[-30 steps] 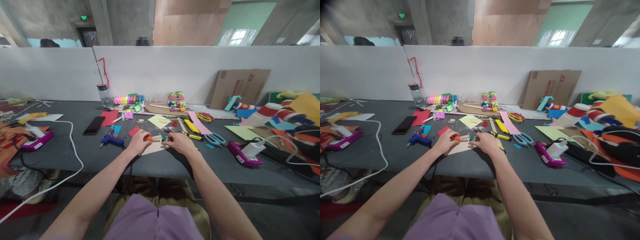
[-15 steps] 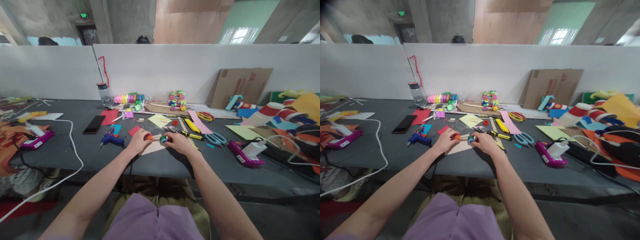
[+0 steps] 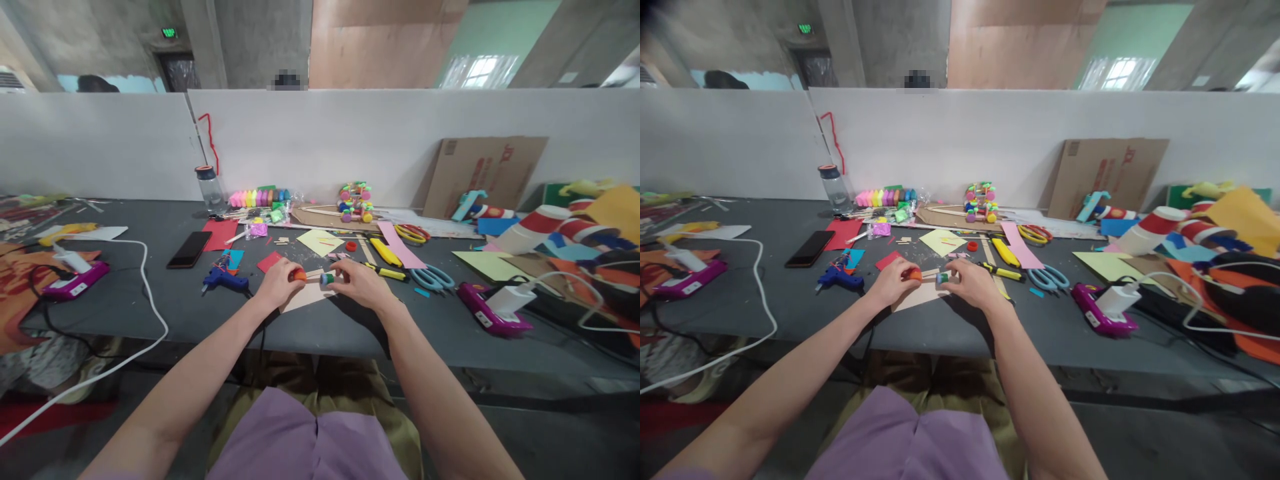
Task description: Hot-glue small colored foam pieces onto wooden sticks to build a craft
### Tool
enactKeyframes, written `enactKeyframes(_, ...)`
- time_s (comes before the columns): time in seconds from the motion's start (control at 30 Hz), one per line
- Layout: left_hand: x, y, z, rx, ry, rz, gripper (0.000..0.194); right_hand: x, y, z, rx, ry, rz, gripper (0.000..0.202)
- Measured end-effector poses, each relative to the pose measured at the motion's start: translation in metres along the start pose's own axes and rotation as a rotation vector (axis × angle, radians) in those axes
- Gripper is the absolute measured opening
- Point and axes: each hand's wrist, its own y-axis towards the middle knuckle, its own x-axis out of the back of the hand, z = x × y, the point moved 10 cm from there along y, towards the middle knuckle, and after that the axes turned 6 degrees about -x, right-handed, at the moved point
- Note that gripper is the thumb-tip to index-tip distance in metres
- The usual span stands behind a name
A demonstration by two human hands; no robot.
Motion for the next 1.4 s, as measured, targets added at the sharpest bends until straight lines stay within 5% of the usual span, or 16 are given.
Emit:
enactKeyframes(0.13,-0.001,0.0,0.0,0.0,0.011,0.008,0.025,-0.013,0.0,0.004,0.087,0.094,0.06,0.036)
enactKeyframes(0.87,0.001,0.001,-0.006,-0.028,0.059,0.055,0.025,-0.016,0.006,-0.012,-0.16,-0.224,-0.044,0.023)
enactKeyframes(1.4,-0.002,0.001,-0.002,-0.03,0.066,0.059,0.024,-0.006,0.003,-0.006,-0.08,0.029,-0.002,0.018)
